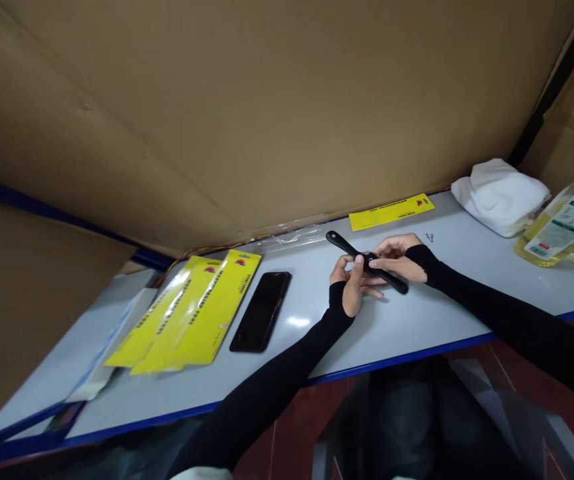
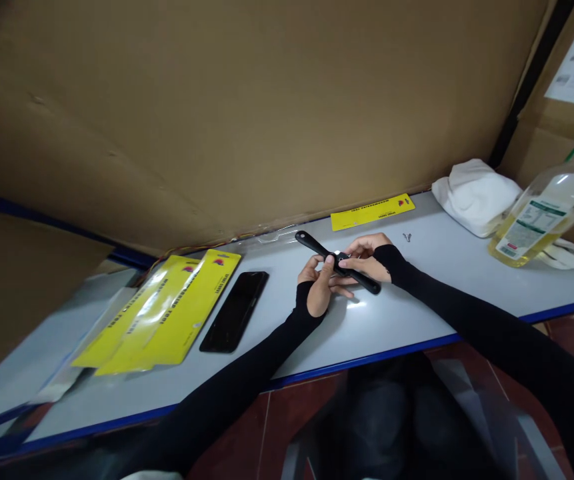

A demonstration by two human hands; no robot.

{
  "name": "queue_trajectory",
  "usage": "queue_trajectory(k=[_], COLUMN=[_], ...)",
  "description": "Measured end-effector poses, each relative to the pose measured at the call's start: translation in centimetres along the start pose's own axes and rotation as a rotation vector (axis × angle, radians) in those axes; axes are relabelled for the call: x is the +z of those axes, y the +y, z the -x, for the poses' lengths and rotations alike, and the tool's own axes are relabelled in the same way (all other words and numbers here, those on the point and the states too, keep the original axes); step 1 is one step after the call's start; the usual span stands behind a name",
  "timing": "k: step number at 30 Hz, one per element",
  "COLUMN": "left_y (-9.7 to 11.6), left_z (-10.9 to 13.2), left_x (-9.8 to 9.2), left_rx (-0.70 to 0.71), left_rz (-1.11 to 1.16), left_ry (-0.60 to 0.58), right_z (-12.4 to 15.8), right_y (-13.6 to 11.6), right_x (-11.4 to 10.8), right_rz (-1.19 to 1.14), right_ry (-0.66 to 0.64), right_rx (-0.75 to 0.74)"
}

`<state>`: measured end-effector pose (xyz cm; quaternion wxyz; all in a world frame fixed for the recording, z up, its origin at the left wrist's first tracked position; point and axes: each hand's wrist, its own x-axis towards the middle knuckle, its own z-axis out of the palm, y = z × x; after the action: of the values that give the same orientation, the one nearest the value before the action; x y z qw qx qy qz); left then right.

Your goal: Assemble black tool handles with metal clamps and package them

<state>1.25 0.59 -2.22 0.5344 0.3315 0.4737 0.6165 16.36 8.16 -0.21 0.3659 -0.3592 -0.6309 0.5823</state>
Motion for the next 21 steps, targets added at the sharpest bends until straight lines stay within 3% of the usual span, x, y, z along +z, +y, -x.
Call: queue_trajectory(k=[7, 21], left_y=[0.18, 0.52], left_z=[0.03, 0.09], left_x=[-0.04, 0.29], left_rx=[-0.002, 0.02], left_rz=[-0.063, -0.014], left_ry=[0.024, 0.085], right_z=[0.23, 0.59], right_y=[0.47, 0.93], right_x=[0.13, 0.71], right_rz=[-0.044, -0.096], right_ry=[0.019, 0.01], right_rx=[0.042, -0.026])
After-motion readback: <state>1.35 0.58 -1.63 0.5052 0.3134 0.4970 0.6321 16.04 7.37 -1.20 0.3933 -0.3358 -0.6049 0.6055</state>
